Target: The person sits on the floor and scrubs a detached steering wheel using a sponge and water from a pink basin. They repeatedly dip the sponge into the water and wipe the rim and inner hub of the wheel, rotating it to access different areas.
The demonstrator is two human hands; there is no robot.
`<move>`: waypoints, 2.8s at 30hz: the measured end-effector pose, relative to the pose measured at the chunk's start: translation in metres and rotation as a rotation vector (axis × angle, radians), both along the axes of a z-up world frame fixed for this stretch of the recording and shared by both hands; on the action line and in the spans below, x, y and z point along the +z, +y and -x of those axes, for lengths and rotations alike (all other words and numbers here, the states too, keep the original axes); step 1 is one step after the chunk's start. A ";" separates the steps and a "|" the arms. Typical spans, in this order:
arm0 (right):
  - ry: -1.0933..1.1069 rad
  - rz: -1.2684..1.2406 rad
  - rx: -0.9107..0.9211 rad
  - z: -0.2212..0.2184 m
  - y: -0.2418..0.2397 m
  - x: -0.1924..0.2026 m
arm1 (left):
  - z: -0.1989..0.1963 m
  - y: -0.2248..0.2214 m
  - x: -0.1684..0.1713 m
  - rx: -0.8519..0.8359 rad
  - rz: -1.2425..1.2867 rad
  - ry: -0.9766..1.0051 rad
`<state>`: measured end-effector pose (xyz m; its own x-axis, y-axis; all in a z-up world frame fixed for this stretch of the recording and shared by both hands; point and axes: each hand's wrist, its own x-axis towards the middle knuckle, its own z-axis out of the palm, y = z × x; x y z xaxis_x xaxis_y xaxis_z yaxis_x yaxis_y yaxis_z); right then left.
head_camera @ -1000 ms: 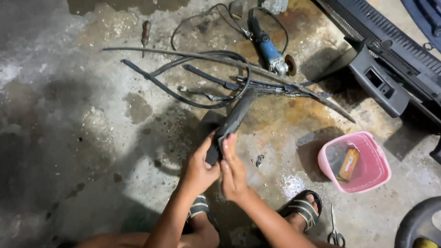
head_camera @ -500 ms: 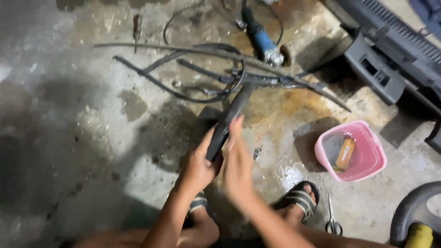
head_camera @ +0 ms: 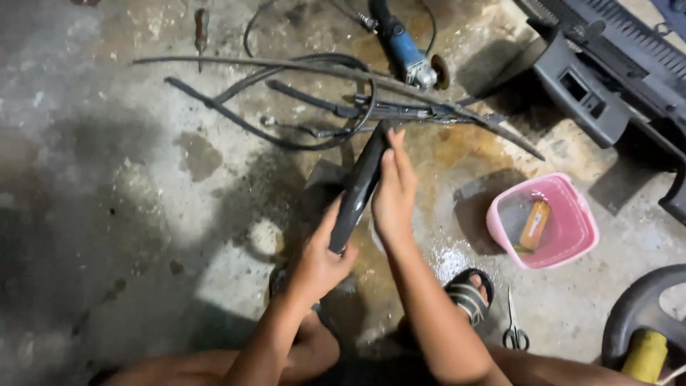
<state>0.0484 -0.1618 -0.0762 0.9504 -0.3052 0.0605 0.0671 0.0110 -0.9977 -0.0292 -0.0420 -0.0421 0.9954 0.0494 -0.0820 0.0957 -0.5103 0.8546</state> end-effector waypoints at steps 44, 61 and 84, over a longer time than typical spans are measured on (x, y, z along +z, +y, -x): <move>1.103 0.320 -0.201 -0.016 -0.443 -0.321 | -0.041 0.087 0.045 0.122 -0.041 0.323; -0.353 0.239 0.183 -0.020 0.012 0.000 | -0.030 0.057 0.029 -0.037 0.076 0.185; -0.914 0.869 0.546 -0.031 -0.003 -0.031 | -0.026 0.049 -0.015 0.022 0.237 -0.078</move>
<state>0.0796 -0.1647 -0.1069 0.4555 0.5483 0.7014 0.8865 -0.3520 -0.3005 -0.0037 0.0067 -0.0573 0.9981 0.0596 -0.0166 0.0334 -0.2928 0.9556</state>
